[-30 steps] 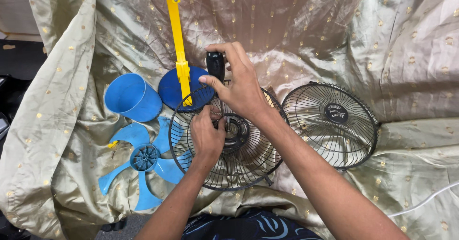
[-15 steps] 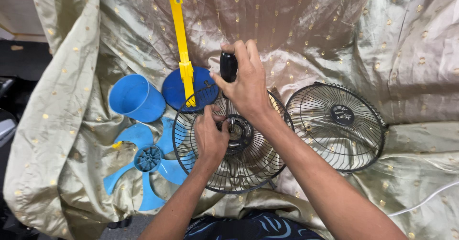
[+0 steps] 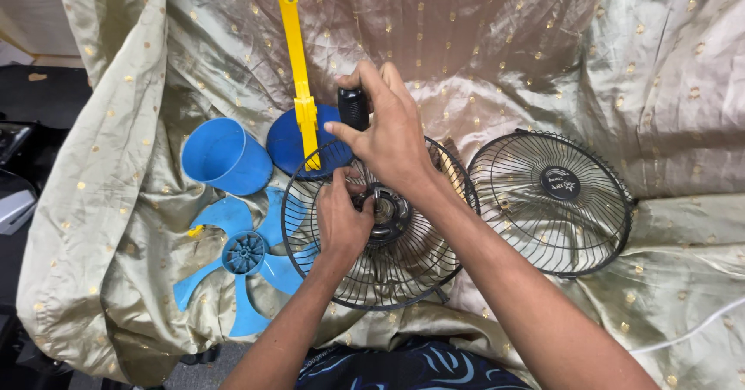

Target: The person assembles an electric fan by placing the motor housing into the front grille and securing it with a screwdriver. They tighten the central screw to attach the motor to the grille, then reposition the screwdriver and continue tightening the screw to complete the assembly.

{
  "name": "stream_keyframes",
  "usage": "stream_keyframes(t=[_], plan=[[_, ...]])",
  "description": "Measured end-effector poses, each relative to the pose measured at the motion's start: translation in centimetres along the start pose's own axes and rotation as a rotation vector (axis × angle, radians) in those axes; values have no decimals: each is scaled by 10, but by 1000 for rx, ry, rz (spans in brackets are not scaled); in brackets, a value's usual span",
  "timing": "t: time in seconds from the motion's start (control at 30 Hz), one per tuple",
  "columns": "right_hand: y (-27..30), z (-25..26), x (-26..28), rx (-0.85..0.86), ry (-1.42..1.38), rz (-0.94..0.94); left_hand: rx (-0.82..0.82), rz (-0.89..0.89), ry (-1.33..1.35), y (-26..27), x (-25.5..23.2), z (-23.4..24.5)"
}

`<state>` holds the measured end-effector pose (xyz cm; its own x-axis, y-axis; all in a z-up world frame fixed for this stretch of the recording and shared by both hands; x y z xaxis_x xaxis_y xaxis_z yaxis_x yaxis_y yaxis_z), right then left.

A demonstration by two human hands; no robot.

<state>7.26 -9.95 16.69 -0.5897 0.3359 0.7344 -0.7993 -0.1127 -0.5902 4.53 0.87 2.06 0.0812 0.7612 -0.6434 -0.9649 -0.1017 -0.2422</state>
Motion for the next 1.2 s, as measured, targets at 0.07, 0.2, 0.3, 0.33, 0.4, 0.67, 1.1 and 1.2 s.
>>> stream_keyframes(t=[0.07, 0.2, 0.3, 0.33, 0.4, 0.67, 1.1, 1.2], plan=[[1, 0, 6, -63, 60, 40, 9, 1, -2, 1, 1, -1], [2, 0, 7, -58, 96, 40, 1, -36, 3, -3, -2, 3], [1, 3, 2, 53, -59, 82, -67, -111, 116, -12, -7, 12], [-1, 4, -2, 104, -174, 59, -68, -107, 100, -16, -10, 13], [-1, 2, -7, 175, -336, -26, -69, -107, 63, -24, -16, 18], [-2, 1, 3, 149, -176, -86, 3, 16, 170, -28, -14, 21], [-8, 0, 3, 266, -197, 29, 23, -75, 163, -43, 1, 5], [-11, 0, -7, 321, -341, -41, 80, -81, 254, -46, 5, 2]])
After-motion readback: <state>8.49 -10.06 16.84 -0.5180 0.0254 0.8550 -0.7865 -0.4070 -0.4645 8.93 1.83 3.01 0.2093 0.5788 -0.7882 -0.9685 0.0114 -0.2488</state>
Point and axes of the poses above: each hand's wrist, its own y-axis away from the middle knuckle, its own z-axis out of the back of the hand, x = y × z, the point moved 5 cm from there along -y, towards the middle knuckle, and after that the axes turned 10 degrees about -y, right-handed, at the moved point
